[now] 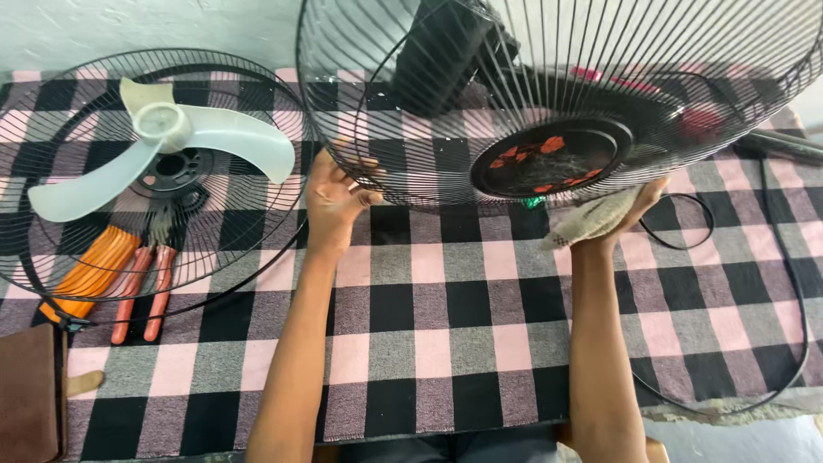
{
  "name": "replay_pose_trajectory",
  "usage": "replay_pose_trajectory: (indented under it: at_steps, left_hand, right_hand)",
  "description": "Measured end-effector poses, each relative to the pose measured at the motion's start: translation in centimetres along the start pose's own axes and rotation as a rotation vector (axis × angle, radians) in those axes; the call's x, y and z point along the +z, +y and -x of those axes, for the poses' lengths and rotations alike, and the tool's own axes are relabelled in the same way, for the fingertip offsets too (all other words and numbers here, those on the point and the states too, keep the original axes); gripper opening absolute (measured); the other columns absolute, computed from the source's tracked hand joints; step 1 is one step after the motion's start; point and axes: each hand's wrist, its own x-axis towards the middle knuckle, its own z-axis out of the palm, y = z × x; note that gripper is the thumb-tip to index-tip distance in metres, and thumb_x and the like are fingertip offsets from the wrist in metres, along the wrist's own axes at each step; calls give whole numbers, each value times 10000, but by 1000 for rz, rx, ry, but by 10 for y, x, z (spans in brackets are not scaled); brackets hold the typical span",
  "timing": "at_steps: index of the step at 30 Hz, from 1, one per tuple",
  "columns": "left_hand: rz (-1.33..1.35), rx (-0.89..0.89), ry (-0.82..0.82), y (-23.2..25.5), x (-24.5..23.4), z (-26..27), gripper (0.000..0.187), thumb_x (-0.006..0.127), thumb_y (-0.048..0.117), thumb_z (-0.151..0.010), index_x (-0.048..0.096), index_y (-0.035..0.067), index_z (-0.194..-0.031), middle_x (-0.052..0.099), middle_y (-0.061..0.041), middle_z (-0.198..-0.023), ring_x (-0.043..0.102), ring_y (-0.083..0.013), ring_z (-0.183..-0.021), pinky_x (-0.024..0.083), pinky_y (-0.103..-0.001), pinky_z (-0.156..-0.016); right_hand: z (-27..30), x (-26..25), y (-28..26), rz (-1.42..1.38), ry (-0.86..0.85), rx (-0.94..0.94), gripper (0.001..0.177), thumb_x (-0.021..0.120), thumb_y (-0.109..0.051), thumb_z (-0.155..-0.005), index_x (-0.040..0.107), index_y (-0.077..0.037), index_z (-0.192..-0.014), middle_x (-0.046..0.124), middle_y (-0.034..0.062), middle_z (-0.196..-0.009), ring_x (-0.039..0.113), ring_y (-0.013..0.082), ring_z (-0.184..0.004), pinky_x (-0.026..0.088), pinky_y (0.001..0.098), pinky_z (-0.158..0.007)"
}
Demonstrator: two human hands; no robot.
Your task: The person wipes the metal grill of an electric fan with a cloth, then uses a green-handled screwdriver to tighten screws on the fan's central hub. The fan remains disassembled on a checkered cloth.
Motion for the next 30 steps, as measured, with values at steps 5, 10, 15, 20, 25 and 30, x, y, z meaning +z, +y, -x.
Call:
replay_pose_trajectory:
  at_steps: [5, 10, 15, 20, 25, 30]
  left_hand:
    - [-16, 60, 65, -6, -4, 0, 778, 891, 21, -780, 553, 129, -1472, 708, -46, -1165, 690, -187, -1091, 629, -283, -898]
    - [-34, -1, 108, -8, -8, 3, 823, 929, 100, -734, 565, 138, -1471, 675, -2, -1245, 619, -159, -1226, 580, -292, -1002]
    - [-43, -13, 83, -5, -13, 5, 814, 952, 82, -732, 568, 133, -1448, 654, -12, -1251, 599, -158, -1264, 545, -307, -1027]
    - [-56, 77, -18, -4, -20, -3, 893, 906, 135, -792, 427, 159, -1545, 590, -72, -1467, 549, -198, -1390, 506, -330, -1117]
    - [26, -50, 26, -1, -21, 0, 756, 754, 349, -967, 346, 138, -1566, 489, -65, -1578, 491, -217, -1447, 571, -336, -1053]
    - [-194, -152, -1, 6, -28, 8, 788, 639, 516, -973, 364, 62, -1556, 623, -165, -1347, 642, -265, -1103, 606, -342, -818]
  right_hand:
    - [2, 4, 2, 43, 29, 65, 791, 479, -659, -1037, 315, -113, -1585, 403, 108, -1568, 443, 283, -1463, 385, 484, -1315]
    - [5, 5, 2, 147, 16, 44, 782, 462, -645, -1069, 335, -83, -1598, 416, 112, -1593, 429, 275, -1487, 357, 442, -1314]
    - [6, 7, 2, 74, 14, 83, 766, 433, -637, -1066, 328, -100, -1602, 412, 111, -1614, 441, 274, -1503, 355, 442, -1322]
    - [-1, 6, -2, 93, -69, 80, 723, 458, -613, -1062, 348, -105, -1565, 442, 125, -1557, 481, 285, -1445, 392, 463, -1261]
    - [8, 8, 4, 139, -72, 103, 686, 489, -583, -1052, 383, -100, -1527, 466, 137, -1508, 504, 295, -1389, 414, 467, -1193]
    - [18, 11, 11, 276, -70, 96, 650, 520, -553, -1042, 418, -94, -1490, 491, 150, -1460, 527, 305, -1333, 436, 472, -1125]
